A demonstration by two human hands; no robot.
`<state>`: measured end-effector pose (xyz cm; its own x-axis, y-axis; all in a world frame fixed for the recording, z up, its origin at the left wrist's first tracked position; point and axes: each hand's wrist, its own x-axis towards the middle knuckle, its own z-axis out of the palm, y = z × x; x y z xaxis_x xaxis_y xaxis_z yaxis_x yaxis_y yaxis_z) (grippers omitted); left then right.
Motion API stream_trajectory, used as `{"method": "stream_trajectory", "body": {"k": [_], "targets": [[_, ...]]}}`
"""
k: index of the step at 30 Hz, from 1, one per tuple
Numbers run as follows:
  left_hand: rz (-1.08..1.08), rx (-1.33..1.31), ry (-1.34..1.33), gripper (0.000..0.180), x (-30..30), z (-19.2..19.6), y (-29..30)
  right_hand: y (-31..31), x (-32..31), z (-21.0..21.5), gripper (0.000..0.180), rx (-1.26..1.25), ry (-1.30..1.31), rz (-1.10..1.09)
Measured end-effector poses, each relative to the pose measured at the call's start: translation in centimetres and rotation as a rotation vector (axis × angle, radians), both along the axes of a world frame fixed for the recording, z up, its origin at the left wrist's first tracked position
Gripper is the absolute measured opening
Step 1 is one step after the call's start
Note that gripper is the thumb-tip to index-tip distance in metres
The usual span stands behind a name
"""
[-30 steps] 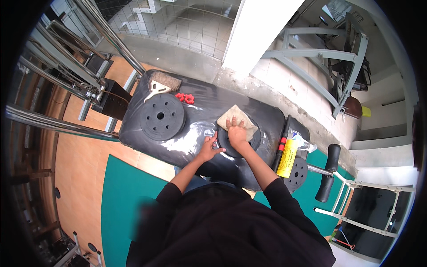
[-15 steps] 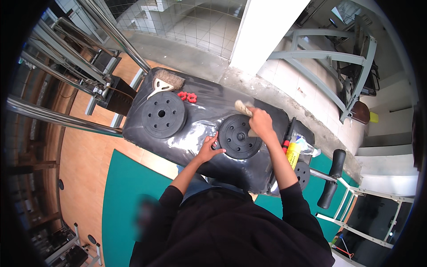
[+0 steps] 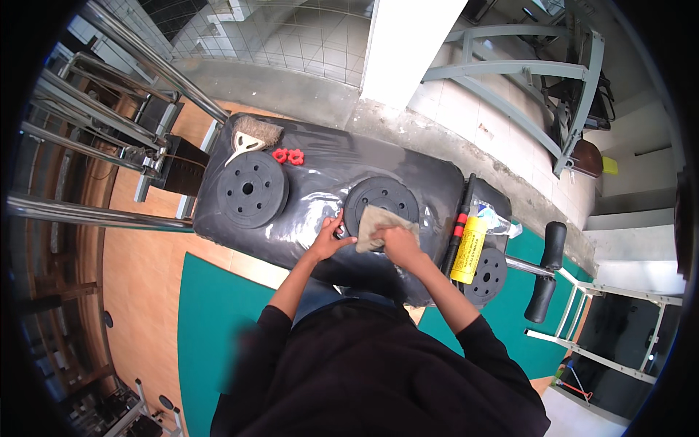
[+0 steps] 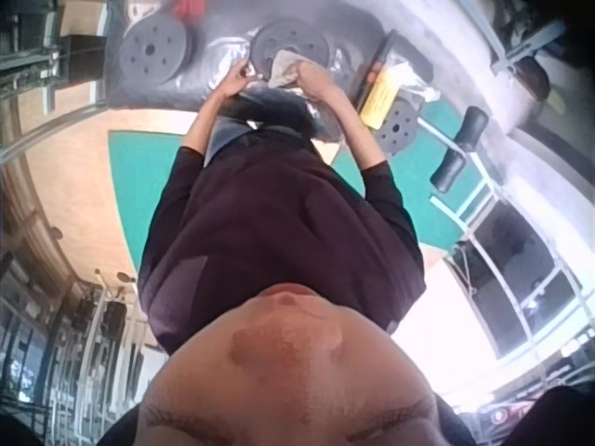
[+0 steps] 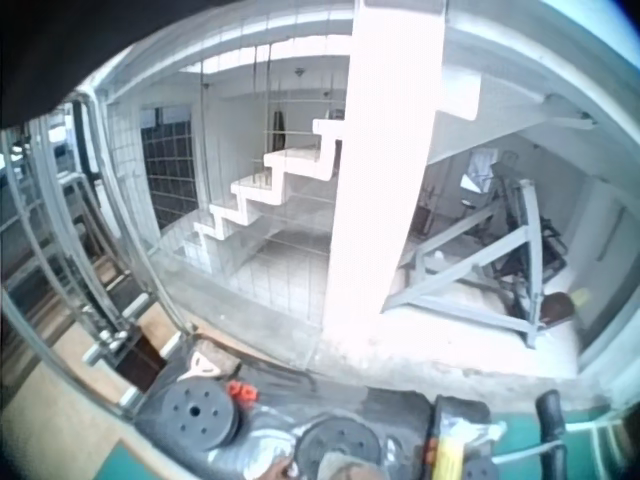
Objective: The person cleans a weight plate and barbell with a cloth and spray, then slides two weight plates onto the bar and secures them with red collars. The assembled barbell remains on the bench at the end of the clip.
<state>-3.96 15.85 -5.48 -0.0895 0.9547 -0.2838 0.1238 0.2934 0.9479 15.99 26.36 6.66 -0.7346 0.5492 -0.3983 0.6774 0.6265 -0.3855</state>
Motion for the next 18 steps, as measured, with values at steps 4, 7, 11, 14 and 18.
{"method": "stream_trajectory", "body": {"k": [4, 7, 11, 14, 18], "targets": [[0.075, -0.244, -0.229, 0.073, -1.4, 2.6, 2.0, 5.4, 1.7, 4.4, 0.039, -0.172, 0.25, -0.26], [0.171, -0.31, -0.092, 0.058, -0.7, 4.2, 4.2, 7.8, -1.5, 5.3, 0.039, 0.202, 0.39, -0.274], [0.195, -0.311, -0.075, 0.053, -0.3, 3.2, 4.9, 7.7, -4.1, -1.8, 0.048, 0.565, 0.113, -0.076], [0.294, -0.359, -0.186, 0.052, 0.1, 3.4, 4.5, 6.0, -2.2, -4.2, 0.048, 0.492, 0.094, -0.13], [0.329, -0.396, -0.197, 0.049, 0.0, 3.8, 4.7, 3.0, 2.6, -3.5, 0.05, 0.434, 0.04, -0.329]]}}
